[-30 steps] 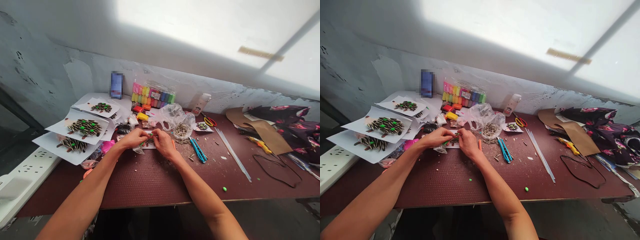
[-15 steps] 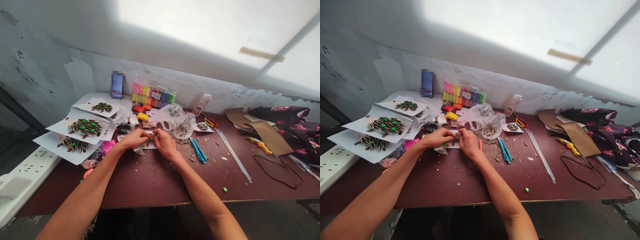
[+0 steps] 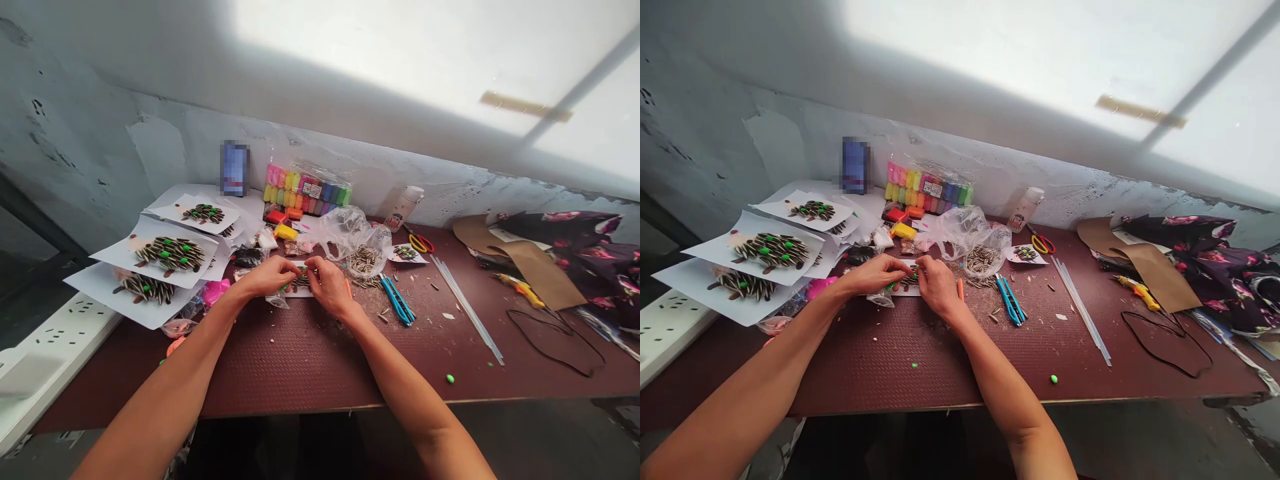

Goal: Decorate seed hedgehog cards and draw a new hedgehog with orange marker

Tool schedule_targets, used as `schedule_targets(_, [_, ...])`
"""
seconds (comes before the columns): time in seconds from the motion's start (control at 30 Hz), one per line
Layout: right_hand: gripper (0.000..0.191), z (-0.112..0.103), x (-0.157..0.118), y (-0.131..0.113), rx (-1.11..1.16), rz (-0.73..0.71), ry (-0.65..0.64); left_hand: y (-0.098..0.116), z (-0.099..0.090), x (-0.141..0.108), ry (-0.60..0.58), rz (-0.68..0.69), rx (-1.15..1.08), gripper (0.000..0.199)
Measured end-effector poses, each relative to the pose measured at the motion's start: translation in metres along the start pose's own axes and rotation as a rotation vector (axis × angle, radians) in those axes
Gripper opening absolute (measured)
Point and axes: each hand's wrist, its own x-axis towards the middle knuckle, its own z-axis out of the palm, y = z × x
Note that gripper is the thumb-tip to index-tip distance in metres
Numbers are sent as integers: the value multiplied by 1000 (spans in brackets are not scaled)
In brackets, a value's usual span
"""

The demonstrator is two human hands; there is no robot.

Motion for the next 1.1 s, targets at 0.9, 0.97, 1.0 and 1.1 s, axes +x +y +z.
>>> schedule_targets(0.9, [31, -3, 12, 2, 992, 354, -32, 2, -1, -1, 377, 176, -501, 28])
schedule_targets(0.97, [30, -2, 12, 3, 1005, 338, 3, 1, -2, -1, 395, 149, -509, 27])
schedule_targets(1.0, [29, -1, 12, 3, 1004, 335, 42, 1, -2, -1, 402, 125, -525, 28])
schedule_targets(1.1, [23, 0, 11, 2, 967, 304, 194, 1, -1, -2, 416, 95, -614, 36])
